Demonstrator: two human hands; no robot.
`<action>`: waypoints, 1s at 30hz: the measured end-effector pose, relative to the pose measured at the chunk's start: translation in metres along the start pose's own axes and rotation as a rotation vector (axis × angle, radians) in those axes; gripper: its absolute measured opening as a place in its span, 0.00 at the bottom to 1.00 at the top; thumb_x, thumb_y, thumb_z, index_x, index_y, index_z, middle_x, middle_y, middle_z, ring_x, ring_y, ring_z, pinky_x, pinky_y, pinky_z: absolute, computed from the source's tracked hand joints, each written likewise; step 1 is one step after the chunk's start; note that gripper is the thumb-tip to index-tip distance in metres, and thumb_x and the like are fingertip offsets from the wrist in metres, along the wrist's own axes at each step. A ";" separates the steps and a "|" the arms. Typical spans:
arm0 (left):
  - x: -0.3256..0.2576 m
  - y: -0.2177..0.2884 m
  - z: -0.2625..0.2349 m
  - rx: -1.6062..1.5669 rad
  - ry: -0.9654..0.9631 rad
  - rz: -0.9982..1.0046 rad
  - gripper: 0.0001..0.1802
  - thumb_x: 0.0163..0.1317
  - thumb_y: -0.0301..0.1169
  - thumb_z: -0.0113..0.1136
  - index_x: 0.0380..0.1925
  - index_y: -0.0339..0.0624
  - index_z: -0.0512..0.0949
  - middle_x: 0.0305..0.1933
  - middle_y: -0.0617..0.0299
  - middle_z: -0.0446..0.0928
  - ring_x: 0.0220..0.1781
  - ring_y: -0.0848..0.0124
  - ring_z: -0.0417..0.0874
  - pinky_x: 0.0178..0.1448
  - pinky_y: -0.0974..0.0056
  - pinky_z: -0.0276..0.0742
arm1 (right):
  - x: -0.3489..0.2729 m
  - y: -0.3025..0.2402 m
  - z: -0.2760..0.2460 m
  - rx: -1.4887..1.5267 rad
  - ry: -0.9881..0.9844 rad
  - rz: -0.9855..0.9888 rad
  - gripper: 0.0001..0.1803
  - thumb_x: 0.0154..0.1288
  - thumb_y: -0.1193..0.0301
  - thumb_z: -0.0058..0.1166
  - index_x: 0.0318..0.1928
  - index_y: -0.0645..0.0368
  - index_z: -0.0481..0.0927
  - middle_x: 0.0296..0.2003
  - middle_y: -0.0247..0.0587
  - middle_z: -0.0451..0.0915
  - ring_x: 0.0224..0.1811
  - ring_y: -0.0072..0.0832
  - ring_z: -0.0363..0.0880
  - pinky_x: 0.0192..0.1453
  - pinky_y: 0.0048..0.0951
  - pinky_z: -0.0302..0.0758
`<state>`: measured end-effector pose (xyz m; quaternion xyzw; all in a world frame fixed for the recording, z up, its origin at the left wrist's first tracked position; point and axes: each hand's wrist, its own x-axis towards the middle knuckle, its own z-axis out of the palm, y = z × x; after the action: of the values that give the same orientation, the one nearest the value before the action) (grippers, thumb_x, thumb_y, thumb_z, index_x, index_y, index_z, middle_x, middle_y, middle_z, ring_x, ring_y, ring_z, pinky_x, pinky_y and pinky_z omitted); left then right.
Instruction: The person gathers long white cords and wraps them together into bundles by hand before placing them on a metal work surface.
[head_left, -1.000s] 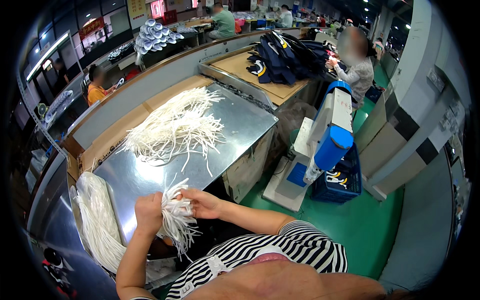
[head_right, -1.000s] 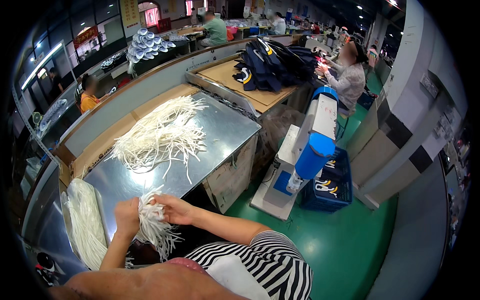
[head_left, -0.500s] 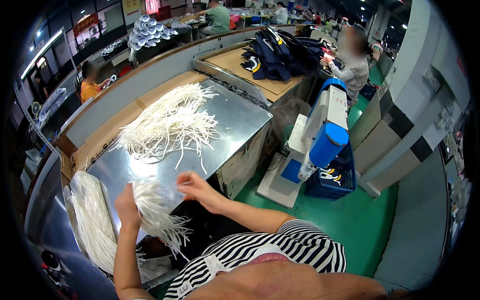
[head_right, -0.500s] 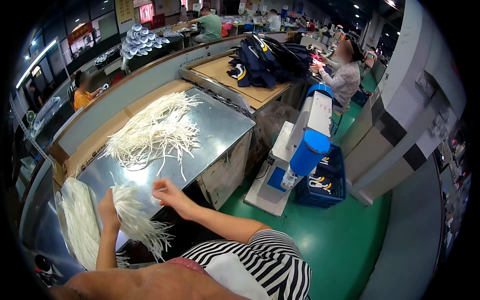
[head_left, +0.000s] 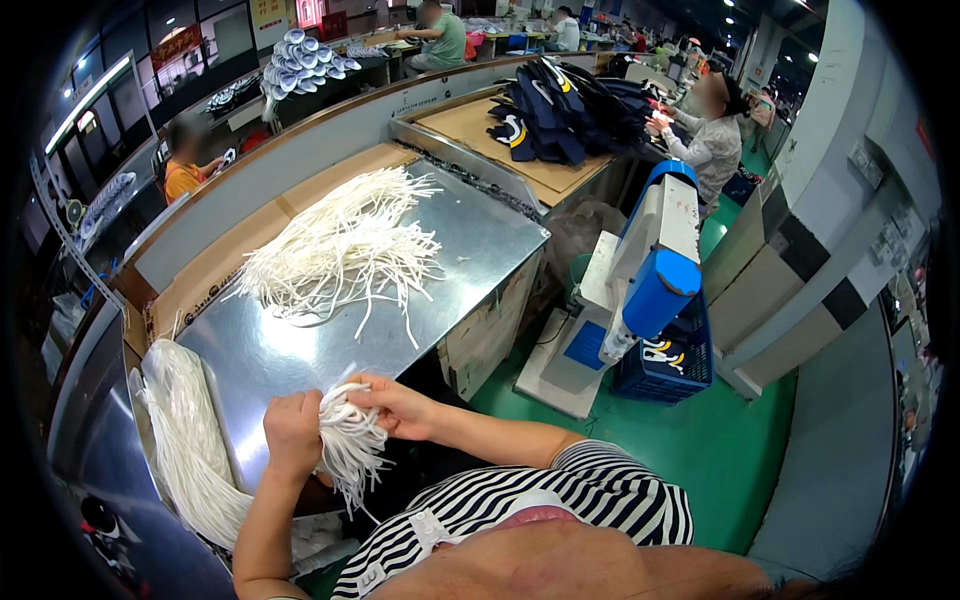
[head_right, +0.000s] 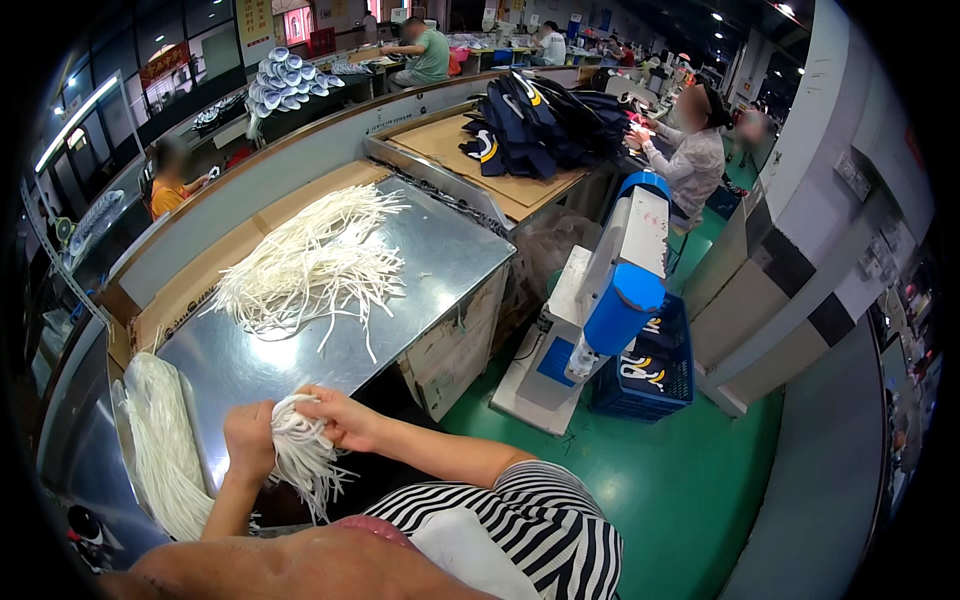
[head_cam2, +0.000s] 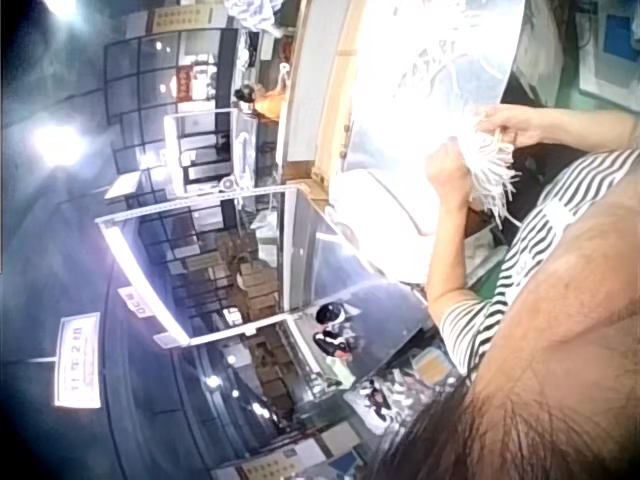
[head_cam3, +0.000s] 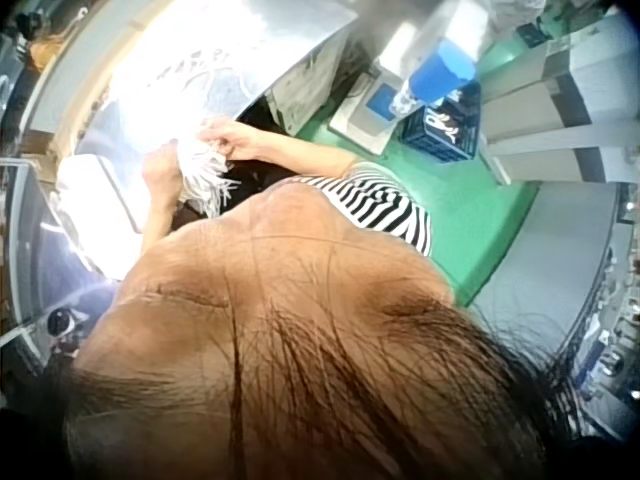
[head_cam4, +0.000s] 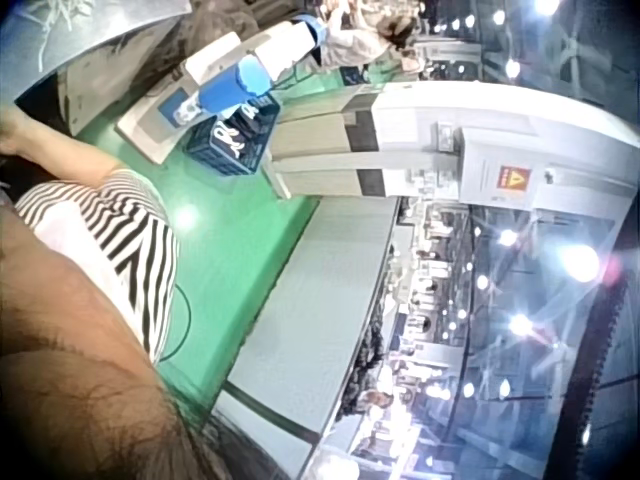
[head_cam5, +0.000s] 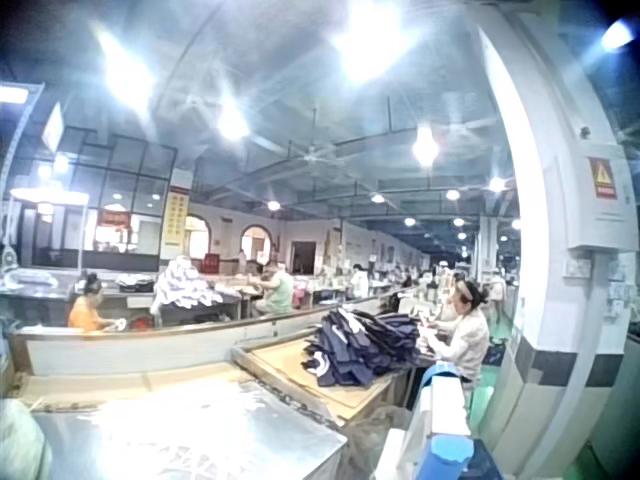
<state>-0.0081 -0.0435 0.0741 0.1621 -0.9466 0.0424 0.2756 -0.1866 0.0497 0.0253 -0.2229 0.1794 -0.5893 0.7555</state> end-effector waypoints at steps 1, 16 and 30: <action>-0.003 -0.004 0.005 0.000 -0.004 0.001 0.10 0.48 0.33 0.60 0.27 0.41 0.71 0.21 0.56 0.70 0.25 0.56 0.73 0.30 0.56 0.64 | -0.001 0.000 0.005 0.010 -0.016 0.046 0.11 0.69 0.70 0.53 0.49 0.55 0.71 0.34 0.29 0.75 0.22 0.11 0.67 0.16 0.11 0.52; 0.003 -0.037 0.022 -0.203 0.057 -0.155 0.12 0.56 0.38 0.54 0.29 0.40 0.70 0.23 0.48 0.72 0.25 0.46 0.73 0.28 0.52 0.63 | -0.041 -0.010 0.034 -0.513 -0.276 0.035 0.15 0.74 0.67 0.44 0.50 0.65 0.77 0.27 0.33 0.78 0.16 0.12 0.70 0.18 0.13 0.60; 0.013 -0.027 0.023 -0.383 0.068 -0.438 0.10 0.59 0.36 0.56 0.35 0.43 0.73 0.24 0.49 0.76 0.28 0.48 0.80 0.30 0.56 0.71 | -0.035 -0.003 0.027 -0.529 -0.087 -0.065 0.23 0.73 0.70 0.45 0.64 0.63 0.63 0.37 0.40 0.82 0.28 0.15 0.73 0.29 0.14 0.70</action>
<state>-0.0212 -0.0763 0.0614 0.3061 -0.8700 -0.1920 0.3355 -0.1832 0.0861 0.0502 -0.4433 0.2873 -0.5357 0.6587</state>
